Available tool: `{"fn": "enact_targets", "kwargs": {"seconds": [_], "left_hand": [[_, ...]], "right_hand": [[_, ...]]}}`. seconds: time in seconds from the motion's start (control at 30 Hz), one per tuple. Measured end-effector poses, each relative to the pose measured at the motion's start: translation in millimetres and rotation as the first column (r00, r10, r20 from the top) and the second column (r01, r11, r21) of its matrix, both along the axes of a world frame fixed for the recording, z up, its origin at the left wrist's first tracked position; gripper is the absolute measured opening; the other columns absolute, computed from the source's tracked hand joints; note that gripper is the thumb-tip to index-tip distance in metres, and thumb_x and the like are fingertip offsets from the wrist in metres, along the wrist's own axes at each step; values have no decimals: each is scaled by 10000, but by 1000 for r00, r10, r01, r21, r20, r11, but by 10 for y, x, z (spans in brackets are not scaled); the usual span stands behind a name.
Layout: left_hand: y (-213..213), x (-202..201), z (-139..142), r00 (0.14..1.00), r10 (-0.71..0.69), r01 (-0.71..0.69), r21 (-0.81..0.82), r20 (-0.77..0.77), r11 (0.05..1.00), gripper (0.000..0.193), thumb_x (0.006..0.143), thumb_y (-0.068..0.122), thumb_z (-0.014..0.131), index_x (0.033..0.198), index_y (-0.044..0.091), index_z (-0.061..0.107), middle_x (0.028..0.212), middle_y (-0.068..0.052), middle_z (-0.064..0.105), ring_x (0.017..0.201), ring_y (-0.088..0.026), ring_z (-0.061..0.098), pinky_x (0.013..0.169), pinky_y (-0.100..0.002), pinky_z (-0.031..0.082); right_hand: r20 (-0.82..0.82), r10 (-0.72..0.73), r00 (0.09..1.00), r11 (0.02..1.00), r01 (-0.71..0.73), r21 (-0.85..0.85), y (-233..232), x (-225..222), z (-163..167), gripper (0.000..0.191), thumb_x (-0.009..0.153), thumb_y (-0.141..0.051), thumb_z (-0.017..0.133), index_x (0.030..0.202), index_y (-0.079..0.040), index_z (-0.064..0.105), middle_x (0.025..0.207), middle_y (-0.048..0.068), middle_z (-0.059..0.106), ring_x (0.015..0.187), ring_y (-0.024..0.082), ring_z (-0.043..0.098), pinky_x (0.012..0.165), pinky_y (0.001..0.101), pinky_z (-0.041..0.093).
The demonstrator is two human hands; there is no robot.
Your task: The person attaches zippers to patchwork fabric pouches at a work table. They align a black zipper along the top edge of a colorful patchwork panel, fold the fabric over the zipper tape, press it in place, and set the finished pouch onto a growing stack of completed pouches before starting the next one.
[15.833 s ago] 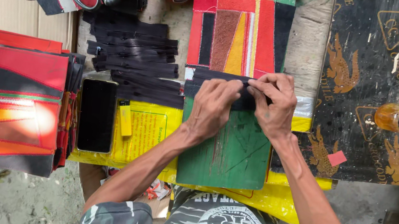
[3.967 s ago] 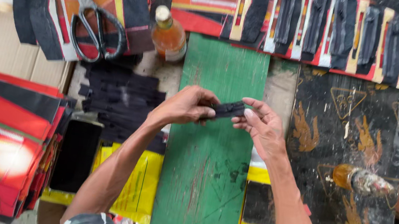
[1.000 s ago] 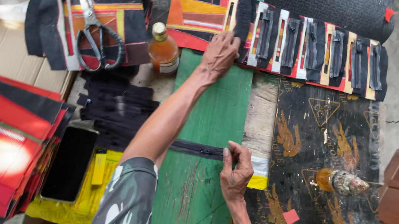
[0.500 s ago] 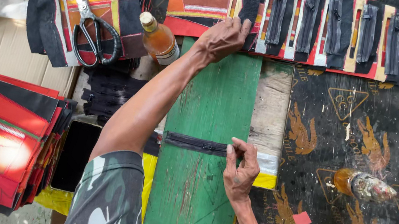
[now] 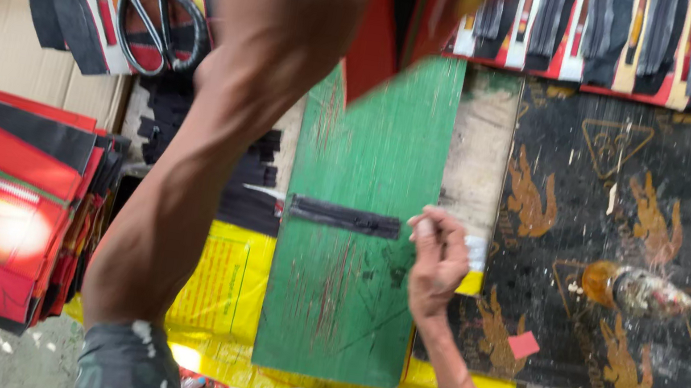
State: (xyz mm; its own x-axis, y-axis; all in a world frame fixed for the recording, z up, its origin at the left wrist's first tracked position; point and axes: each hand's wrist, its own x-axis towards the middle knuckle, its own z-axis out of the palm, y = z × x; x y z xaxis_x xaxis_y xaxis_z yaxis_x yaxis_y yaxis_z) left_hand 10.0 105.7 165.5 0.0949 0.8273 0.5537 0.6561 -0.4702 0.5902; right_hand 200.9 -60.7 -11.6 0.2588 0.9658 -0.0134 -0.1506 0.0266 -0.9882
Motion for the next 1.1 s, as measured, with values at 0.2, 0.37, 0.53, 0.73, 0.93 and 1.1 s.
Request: {"fn": "enact_targets", "kwargs": {"seconds": [0.2,0.37,0.53,0.73,0.93,1.1], "left_hand": [[-1536,-471,-534,746,19,404,-475,666,782,173,1004,149,691,1113,21,645,916,69,635,826,-25,590,734,-204,523],[-2418,-479,-1649,677,288,463,-696,677,549,166,977,106,690,1094,-9,666,931,9,685,839,-51,600,754,-231,521],[-2853,-657,-1968,533,364,559,-641,763,525,351,907,41,677,1252,3,621,1137,-38,732,1024,-99,693,937,-277,562],[-2867,-669,-1956,793,169,407,-716,585,567,169,965,24,667,1130,-10,664,986,-33,759,951,-76,678,853,-256,553],[-2852,-680,-2018,802,140,425,-720,581,549,104,973,18,653,1072,-8,665,875,10,699,854,-38,592,778,-219,510],[-2835,-632,-2036,810,190,385,-748,554,540,121,949,48,690,1054,4,651,847,33,671,811,-30,569,733,-217,503]], "right_hand": [[-589,-82,804,971,-68,-228,-510,590,-93,237,1045,-233,503,1186,-59,581,1164,112,695,1079,196,679,964,358,540],[-531,96,842,920,-279,-277,-1114,538,-240,328,955,-91,599,1274,-29,552,1241,104,669,1143,163,650,1043,337,497],[-255,227,940,897,-303,-322,-1258,235,-364,364,952,23,664,1304,53,576,1163,124,723,1049,154,678,964,310,535],[296,193,936,973,-142,-185,-1012,166,-205,245,989,-30,664,1234,-28,669,1145,49,710,1019,129,650,924,269,524],[814,104,572,914,-378,149,-163,133,-230,205,834,-9,841,1020,-74,785,986,49,661,972,231,589,887,385,462],[781,217,586,863,-488,127,10,30,-305,227,774,-31,876,973,-99,791,938,52,620,936,235,527,779,347,470]]}}
